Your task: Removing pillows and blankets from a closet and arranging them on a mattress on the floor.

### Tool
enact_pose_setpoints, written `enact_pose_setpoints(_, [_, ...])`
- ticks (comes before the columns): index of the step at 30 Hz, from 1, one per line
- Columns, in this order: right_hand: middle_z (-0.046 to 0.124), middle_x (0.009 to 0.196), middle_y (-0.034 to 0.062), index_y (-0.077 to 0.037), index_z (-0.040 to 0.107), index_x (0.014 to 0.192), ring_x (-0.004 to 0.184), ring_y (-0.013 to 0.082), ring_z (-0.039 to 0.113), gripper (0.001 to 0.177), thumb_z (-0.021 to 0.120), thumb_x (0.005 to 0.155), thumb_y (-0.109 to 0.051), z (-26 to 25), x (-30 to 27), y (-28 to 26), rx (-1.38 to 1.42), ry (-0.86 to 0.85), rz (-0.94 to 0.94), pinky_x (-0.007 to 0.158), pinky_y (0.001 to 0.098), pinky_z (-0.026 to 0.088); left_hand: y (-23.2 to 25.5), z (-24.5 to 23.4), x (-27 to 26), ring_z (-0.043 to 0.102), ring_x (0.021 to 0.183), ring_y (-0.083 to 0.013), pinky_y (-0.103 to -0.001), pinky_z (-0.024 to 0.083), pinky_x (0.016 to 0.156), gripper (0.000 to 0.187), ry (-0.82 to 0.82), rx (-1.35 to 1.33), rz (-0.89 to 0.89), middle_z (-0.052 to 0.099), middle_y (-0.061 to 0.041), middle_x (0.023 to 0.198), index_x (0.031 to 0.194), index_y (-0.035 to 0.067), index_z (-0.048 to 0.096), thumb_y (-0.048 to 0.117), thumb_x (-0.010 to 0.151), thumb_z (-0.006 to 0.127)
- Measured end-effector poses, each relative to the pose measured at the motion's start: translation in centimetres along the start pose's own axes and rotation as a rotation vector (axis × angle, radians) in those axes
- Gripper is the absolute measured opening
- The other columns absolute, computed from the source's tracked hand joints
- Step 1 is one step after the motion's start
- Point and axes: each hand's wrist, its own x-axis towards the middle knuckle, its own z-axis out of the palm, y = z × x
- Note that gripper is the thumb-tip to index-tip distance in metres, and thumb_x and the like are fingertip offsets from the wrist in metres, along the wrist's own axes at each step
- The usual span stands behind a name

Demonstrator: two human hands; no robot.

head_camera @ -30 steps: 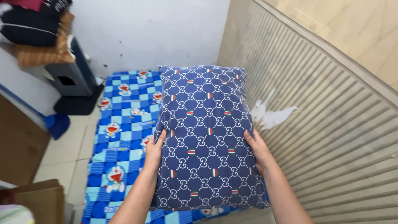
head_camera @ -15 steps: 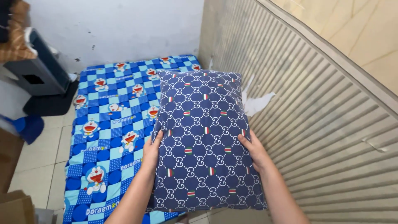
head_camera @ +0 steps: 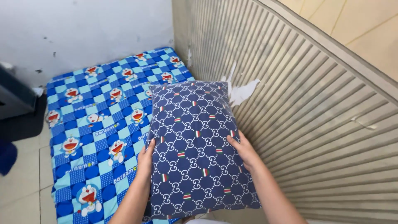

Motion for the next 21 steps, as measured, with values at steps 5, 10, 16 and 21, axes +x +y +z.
enact_pose_setpoints(5, [0.07, 0.122, 0.0067, -0.01, 0.048, 0.149, 0.099, 0.0131, 0.069, 0.066, 0.071, 0.09, -0.03, 0.4, 1.2, 1.4, 0.071, 0.025, 0.081, 0.081, 0.0292, 0.058, -0.1, -0.3, 1.3, 0.071, 0.072, -0.0201, -0.03, 0.056, 0.063, 0.056, 0.012, 0.033, -0.087, 0.074, -0.013, 0.096, 0.13, 0.002, 0.064, 0.045, 0.094, 0.064])
enact_pose_setpoints(10, [0.07, 0.121, 0.0077, -0.012, 0.045, 0.15, 0.097, 0.0141, 0.071, 0.07, 0.071, 0.089, -0.032, -0.3, 3.8, 2.3, 0.058, 0.034, 0.142, 0.08, 0.0299, 0.059, -1.8, -0.4, 3.1, 0.073, 0.081, -0.0205, -0.03, 0.058, 0.068, 0.059, 0.033, 0.046, -0.113, 0.075, -0.012, 0.102, 0.132, 0.001, 0.064, 0.046, 0.094, 0.064])
enact_pose_setpoints(16, [0.07, 0.114, 0.0152, -0.005, 0.044, 0.142, 0.093, 0.02, 0.071, 0.067, 0.073, 0.088, -0.034, -3.0, 8.3, 2.9, -0.044, 0.083, 0.225, 0.077, 0.0354, 0.06, 0.7, 4.0, 1.4, 0.075, 0.084, -0.0233, -0.038, 0.061, 0.072, 0.07, 0.008, 0.02, -0.359, 0.074, -0.014, 0.11, 0.142, 0.008, 0.054, 0.051, 0.088, 0.063])
enact_pose_setpoints(21, [0.064, 0.129, 0.0179, -0.005, 0.044, 0.147, 0.109, 0.0189, 0.067, 0.072, 0.071, 0.092, -0.042, -8.8, 13.4, 4.6, -0.164, -0.07, 0.217, 0.085, 0.0332, 0.059, -4.9, 6.3, 4.8, 0.075, 0.093, -0.0259, -0.041, 0.064, 0.075, 0.072, -0.062, 0.037, -0.244, 0.072, -0.014, 0.118, 0.145, 0.01, 0.048, 0.017, 0.079, 0.076])
